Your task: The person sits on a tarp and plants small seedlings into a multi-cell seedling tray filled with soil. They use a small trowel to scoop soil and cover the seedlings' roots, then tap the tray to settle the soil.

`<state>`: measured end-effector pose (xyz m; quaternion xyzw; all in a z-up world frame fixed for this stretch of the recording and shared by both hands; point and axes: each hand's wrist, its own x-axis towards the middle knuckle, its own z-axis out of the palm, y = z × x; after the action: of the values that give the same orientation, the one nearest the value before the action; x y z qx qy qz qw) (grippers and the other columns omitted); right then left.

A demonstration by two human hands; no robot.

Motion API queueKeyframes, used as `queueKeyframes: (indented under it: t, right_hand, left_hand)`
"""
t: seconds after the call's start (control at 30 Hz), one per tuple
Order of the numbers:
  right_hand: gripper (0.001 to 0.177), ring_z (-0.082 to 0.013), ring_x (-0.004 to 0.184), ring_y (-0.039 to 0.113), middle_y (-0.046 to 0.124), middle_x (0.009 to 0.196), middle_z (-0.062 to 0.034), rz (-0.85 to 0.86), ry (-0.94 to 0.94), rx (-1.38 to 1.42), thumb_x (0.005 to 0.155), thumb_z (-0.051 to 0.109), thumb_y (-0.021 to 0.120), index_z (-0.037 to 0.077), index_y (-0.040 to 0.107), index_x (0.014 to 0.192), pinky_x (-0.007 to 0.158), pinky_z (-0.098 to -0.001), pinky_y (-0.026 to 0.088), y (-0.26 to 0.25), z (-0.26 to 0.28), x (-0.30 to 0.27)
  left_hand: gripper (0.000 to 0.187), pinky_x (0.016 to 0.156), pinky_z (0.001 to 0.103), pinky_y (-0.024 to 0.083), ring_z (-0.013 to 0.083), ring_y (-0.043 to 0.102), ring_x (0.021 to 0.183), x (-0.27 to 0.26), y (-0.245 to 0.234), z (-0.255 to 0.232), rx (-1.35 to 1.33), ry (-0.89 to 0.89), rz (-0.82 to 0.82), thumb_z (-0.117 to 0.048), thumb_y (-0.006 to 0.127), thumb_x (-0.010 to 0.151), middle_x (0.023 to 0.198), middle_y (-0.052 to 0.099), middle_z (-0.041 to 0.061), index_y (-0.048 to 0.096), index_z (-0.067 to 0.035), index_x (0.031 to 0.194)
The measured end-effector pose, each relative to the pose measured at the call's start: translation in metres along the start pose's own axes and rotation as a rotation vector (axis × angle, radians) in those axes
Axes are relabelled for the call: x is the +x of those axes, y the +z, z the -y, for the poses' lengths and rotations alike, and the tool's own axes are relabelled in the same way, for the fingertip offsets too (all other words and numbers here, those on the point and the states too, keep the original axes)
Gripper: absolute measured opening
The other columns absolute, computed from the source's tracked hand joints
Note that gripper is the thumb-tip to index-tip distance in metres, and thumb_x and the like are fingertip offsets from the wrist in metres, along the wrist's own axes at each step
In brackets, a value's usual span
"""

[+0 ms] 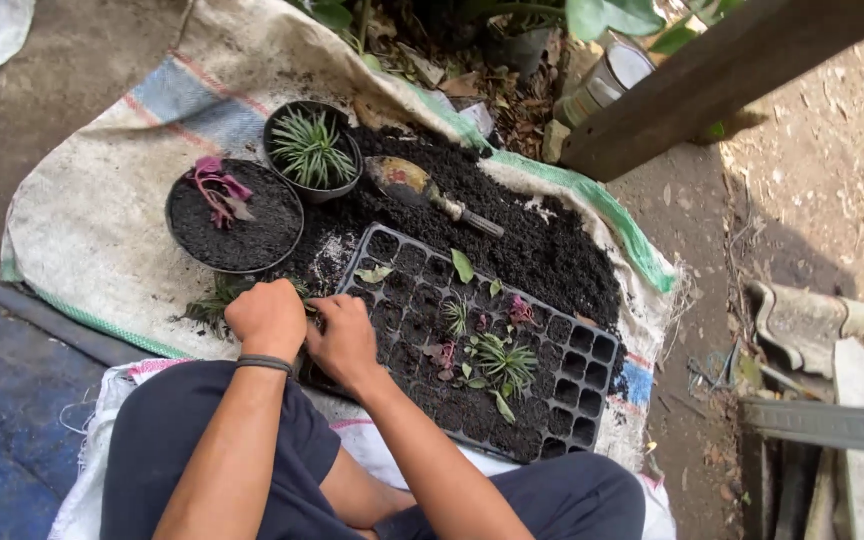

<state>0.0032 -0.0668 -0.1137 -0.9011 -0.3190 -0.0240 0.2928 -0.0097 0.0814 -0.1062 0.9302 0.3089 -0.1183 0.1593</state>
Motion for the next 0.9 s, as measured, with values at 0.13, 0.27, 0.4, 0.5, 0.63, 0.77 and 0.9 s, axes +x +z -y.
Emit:
queueKeyframes:
  t: [0.13, 0.27, 0.4, 0.5, 0.63, 0.77, 0.9]
  right_hand:
    - [0.025, -0.0290, 0.092, 0.066, 0.070, 0.094, -0.0065, -0.138, -0.068, -0.062, 0.078, 0.025, 0.084, 0.018, 0.079, 0.101, 0.085, -0.0378, 0.052, -0.078, -0.022, -0.002]
    - [0.042, -0.0370, 0.099, 0.064, 0.066, 0.111, -0.0172, -0.226, -0.039, -0.400, 0.082, 0.021, 0.083, 0.013, 0.073, 0.122, 0.087, -0.0437, 0.047, -0.128, -0.087, -0.011]
    - [0.046, -0.0386, 0.099, 0.066, 0.067, 0.120, -0.0222, -0.114, 0.053, -0.552, 0.096, 0.033, 0.076, 0.014, 0.069, 0.137, 0.085, -0.0448, 0.047, -0.156, -0.107, -0.016]
    - [0.024, -0.0311, 0.094, 0.065, 0.070, 0.106, -0.0104, -0.158, 0.063, -0.507, 0.097, 0.027, 0.075, 0.021, 0.077, 0.120, 0.076, -0.0399, 0.049, -0.153, -0.111, -0.012]
    - [0.018, -0.0287, 0.094, 0.059, 0.067, 0.093, -0.0024, -0.173, 0.115, -0.525, 0.086, 0.023, 0.078, 0.024, 0.078, 0.104, 0.069, -0.0387, 0.048, -0.127, -0.138, -0.014]
    - [0.025, -0.0304, 0.096, 0.058, 0.066, 0.098, -0.0069, -0.175, 0.139, -0.387, 0.087, 0.019, 0.076, 0.020, 0.075, 0.112, 0.072, -0.0394, 0.050, -0.133, -0.122, -0.010]
    - [0.023, -0.0281, 0.095, 0.057, 0.064, 0.099, -0.0053, -0.134, 0.100, -0.330, 0.091, 0.030, 0.077, 0.023, 0.077, 0.113, 0.074, -0.0383, 0.049, -0.128, -0.114, -0.009]
  left_hand:
    - [0.030, 0.047, 0.045, 0.050, 0.0282, 0.062, 0.045, -0.003, 0.010, -0.011, -0.003, -0.029, -0.003, -0.005, 0.074, 0.082, 0.046, 0.057, 0.013, 0.067, -0.007, 0.053]
    - [0.016, 0.056, 0.048, 0.050, 0.0330, 0.068, 0.062, -0.034, -0.010, -0.050, 0.151, 0.040, -0.329, -0.012, 0.072, 0.081, 0.071, 0.066, 0.019, 0.074, 0.001, 0.090]
    - [0.031, 0.070, 0.041, 0.056, 0.0288, 0.073, 0.076, -0.070, -0.080, -0.103, 0.153, 0.275, -0.295, -0.013, 0.069, 0.096, 0.092, 0.075, 0.017, 0.071, -0.003, 0.125]
    - [0.034, 0.067, 0.048, 0.055, 0.0397, 0.073, 0.078, -0.056, -0.014, -0.121, -0.081, 0.569, -0.378, -0.007, 0.072, 0.088, 0.093, 0.071, 0.024, 0.069, -0.001, 0.122]
    - [0.027, 0.069, 0.042, 0.054, 0.0344, 0.072, 0.080, -0.058, -0.005, -0.142, -0.108, 0.714, -0.304, -0.016, 0.069, 0.096, 0.094, 0.072, 0.019, 0.071, -0.005, 0.121]
    - [0.024, 0.069, 0.038, 0.051, 0.0304, 0.070, 0.084, -0.055, 0.005, -0.142, -0.079, 0.767, -0.309, -0.020, 0.067, 0.099, 0.098, 0.071, 0.015, 0.072, -0.010, 0.120]
    - [0.023, 0.067, 0.034, 0.045, 0.0264, 0.066, 0.082, -0.047, 0.021, -0.137, -0.076, 0.727, -0.313, -0.022, 0.068, 0.099, 0.098, 0.069, 0.012, 0.073, -0.011, 0.118]
